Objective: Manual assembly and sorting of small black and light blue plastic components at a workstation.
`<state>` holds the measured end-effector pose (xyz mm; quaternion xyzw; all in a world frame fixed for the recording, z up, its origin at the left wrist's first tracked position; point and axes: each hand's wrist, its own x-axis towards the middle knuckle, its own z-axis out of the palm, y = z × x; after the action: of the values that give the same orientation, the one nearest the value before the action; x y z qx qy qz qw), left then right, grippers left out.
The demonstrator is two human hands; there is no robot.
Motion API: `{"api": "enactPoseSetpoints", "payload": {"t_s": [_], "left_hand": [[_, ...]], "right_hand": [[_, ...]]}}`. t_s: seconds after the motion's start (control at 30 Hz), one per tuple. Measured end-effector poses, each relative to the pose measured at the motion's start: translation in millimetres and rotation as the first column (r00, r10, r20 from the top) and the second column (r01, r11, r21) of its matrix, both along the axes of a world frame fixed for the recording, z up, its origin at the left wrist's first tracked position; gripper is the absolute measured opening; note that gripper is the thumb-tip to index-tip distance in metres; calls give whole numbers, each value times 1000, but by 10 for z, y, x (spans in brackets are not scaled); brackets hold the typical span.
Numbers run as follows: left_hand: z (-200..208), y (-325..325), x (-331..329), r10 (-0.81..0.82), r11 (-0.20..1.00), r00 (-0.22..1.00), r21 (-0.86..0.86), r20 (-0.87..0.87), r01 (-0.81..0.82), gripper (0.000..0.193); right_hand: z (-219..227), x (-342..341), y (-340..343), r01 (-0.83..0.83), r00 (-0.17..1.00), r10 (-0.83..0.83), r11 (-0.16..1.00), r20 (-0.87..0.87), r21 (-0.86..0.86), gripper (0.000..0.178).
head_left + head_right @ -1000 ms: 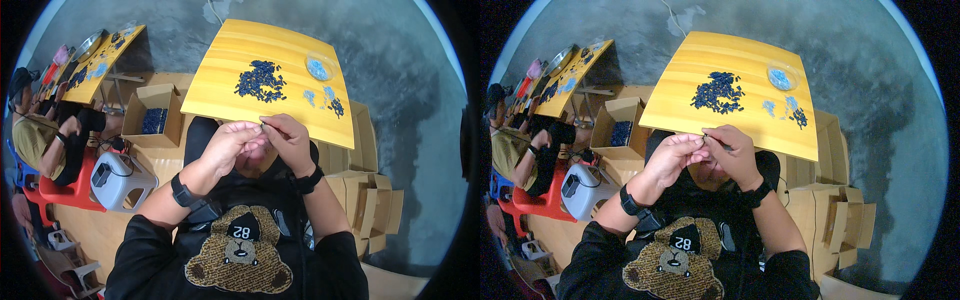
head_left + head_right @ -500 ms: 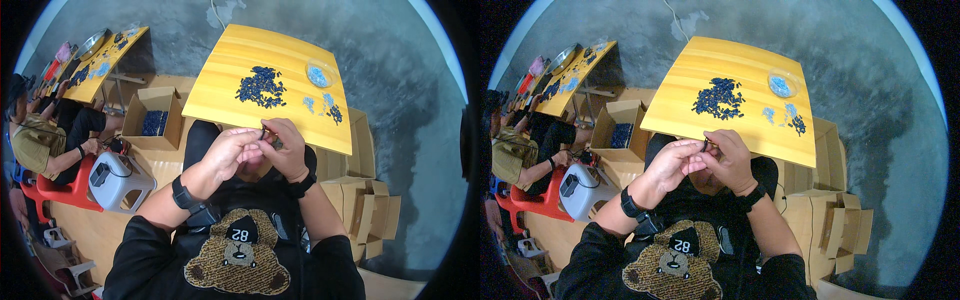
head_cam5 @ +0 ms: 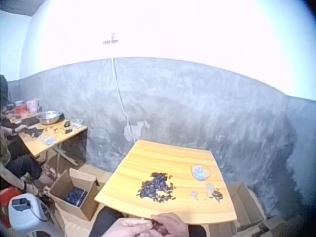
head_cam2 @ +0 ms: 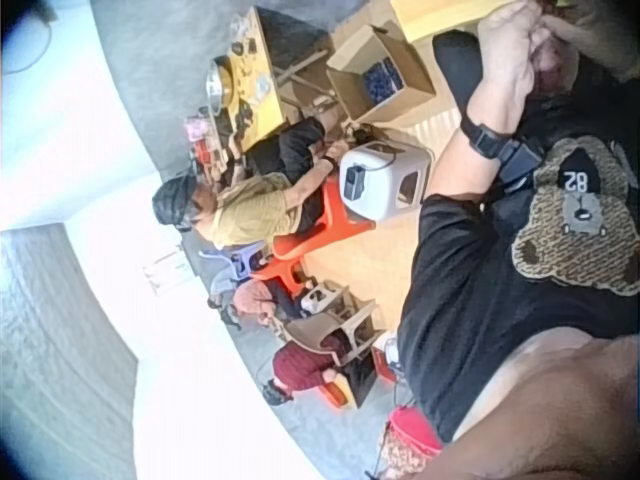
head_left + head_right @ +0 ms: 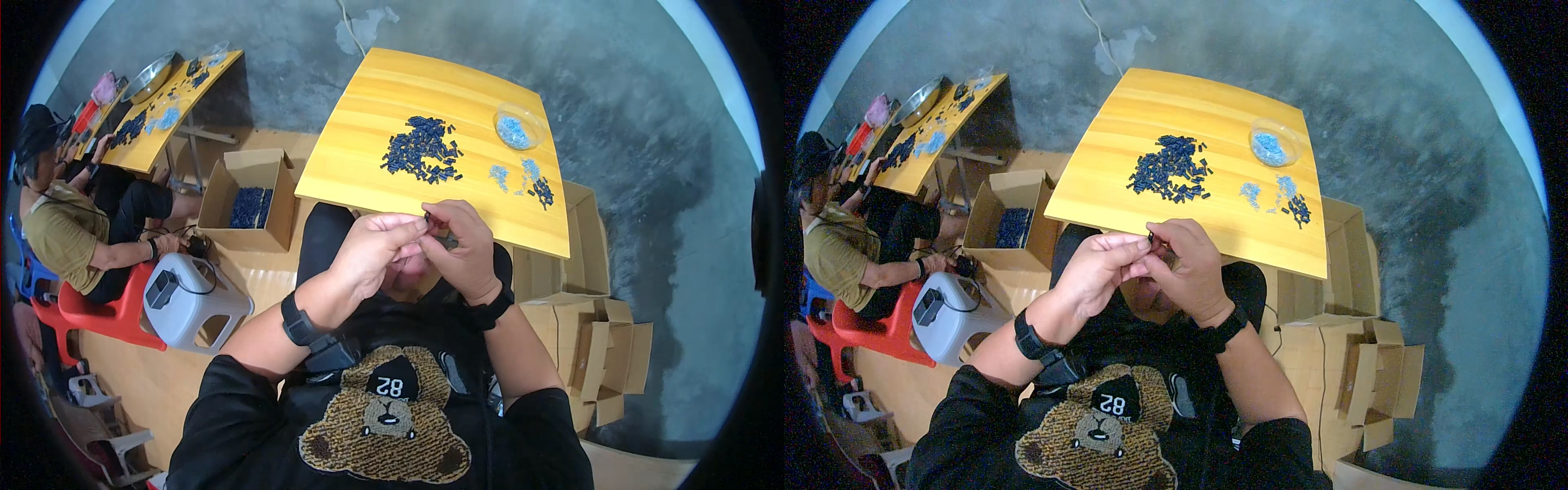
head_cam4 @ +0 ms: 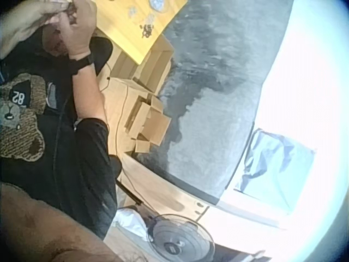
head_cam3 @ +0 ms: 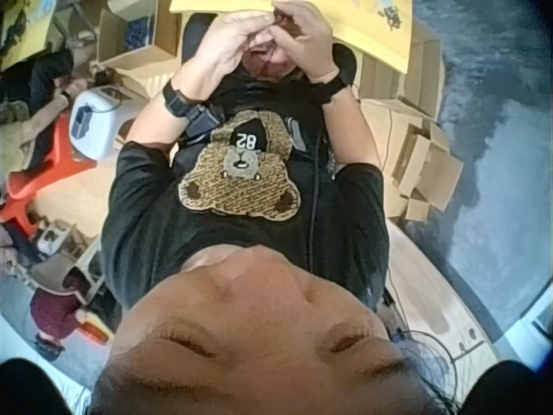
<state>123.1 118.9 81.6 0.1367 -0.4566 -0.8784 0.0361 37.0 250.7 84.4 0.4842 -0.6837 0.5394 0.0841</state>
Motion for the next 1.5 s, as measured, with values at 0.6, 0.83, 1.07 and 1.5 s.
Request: {"api": "enactPoseSetpoints", "payload": {"t_s": [0.6,0.83,1.07,1.5], "left_hand": [[317,204,95,86,996,990,41,-111,-82,16],[224,109,63,-49,998,989,-31,-137,46,14],[122,64,44,-31,1000,998,0,-50,31,14],[95,83,63,-26,995,998,-93,-55,21,14]], "right_hand": [[204,36,59,-13,993,9,1000,-114,-29,33],[187,66,79,68,994,-68,998,-80,-9,32],[154,51,135,43,996,-40,999,-85,33,31],[113,74,101,57,986,-47,997,-159,56,28]]}}
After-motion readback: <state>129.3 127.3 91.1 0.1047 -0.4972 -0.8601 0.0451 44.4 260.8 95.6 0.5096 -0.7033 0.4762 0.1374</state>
